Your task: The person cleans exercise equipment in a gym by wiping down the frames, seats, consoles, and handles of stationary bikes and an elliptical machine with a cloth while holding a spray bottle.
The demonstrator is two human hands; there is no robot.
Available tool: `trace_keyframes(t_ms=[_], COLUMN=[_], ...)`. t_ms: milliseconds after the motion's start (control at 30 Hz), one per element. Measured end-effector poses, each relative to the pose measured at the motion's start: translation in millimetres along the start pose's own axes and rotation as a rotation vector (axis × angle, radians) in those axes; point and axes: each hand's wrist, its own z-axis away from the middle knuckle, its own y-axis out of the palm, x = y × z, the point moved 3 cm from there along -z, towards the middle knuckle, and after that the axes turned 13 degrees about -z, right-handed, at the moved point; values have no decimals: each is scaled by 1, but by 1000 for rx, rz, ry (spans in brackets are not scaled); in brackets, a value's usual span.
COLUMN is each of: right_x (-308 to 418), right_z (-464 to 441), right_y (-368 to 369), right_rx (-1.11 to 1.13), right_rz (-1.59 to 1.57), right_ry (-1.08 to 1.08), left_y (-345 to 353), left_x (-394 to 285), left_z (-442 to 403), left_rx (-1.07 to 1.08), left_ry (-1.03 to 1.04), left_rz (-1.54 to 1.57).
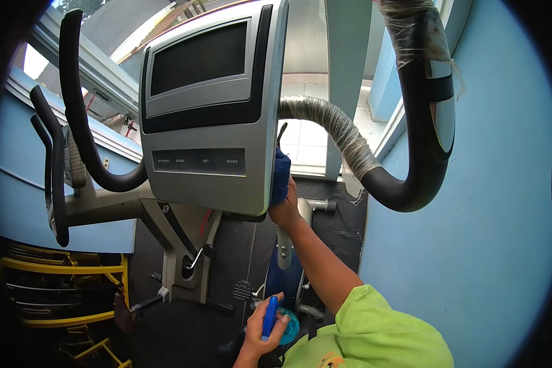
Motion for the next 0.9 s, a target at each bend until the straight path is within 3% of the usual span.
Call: trace_keyframes(t_ms=[133, 233, 300, 367, 433, 533, 600, 667, 833, 900], right_x=[-53, -153, -201, -228, -240, -185, -171, -179, -189, -241], right_z=[39, 130, 177, 213, 227, 156, 109, 107, 148, 216], right_y=[-10, -51, -66, -75, -74, -64, -70, -83, -51, -81], right_rx=[-100, -166, -324, -249, -434, -307, -121, 58, -267, -300], right_rz=[274, 325, 249, 749, 927, 229, 156, 405, 707, 834], right_ry=[-244, -61, 89, 104, 135, 100, 58, -32, -146, 212], left_y=[-9, -11, -8, -5, -3, -6, -1, 2, -4, -3], left_x=[14, 35, 39, 45, 48, 54, 61, 63, 58, 57], left_z=[-23, -37, -51, -57, -53, -44, -41, -40, -42, -34], left_rx=[27, 22, 92, 75, 194, 364, 489, 511, 529, 382], left_ry=[52, 92, 90, 118, 359, 253, 256, 267, 317, 352], left_rz=[-13, 9, -72, -119, -300, -268, -361, -327, -373, -413])
